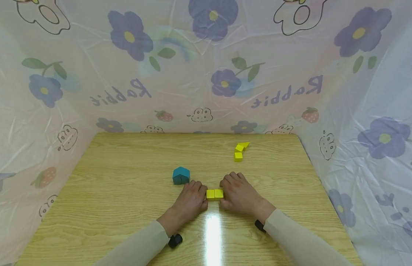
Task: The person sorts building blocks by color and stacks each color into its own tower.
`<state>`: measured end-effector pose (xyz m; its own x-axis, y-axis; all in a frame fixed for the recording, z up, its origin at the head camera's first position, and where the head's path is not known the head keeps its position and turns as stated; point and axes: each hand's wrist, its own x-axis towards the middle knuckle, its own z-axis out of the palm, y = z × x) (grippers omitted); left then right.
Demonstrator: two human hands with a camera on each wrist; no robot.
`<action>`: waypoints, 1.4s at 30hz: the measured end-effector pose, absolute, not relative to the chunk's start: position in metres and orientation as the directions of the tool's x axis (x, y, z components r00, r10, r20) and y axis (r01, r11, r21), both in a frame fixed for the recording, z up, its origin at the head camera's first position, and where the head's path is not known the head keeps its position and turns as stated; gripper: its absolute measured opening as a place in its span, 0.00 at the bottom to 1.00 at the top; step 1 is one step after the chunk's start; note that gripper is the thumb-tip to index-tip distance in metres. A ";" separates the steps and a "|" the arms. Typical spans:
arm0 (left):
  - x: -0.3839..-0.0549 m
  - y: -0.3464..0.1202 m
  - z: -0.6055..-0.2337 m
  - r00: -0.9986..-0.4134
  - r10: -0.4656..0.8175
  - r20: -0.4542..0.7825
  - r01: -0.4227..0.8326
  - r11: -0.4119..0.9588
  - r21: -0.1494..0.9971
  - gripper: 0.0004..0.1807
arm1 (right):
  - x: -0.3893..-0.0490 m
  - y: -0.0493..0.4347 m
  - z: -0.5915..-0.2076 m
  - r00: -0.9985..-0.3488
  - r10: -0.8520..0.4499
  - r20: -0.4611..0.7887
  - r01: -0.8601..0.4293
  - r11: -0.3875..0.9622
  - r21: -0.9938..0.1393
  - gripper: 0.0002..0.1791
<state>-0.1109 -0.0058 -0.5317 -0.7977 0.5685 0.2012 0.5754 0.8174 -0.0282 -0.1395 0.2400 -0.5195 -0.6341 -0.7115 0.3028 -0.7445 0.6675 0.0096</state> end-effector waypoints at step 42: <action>-0.112 -0.008 -0.532 -0.791 0.567 0.230 0.579 0.815 -0.020 0.12 | -0.228 0.288 -0.510 -0.878 -0.444 0.179 -0.422 0.895 0.147 0.23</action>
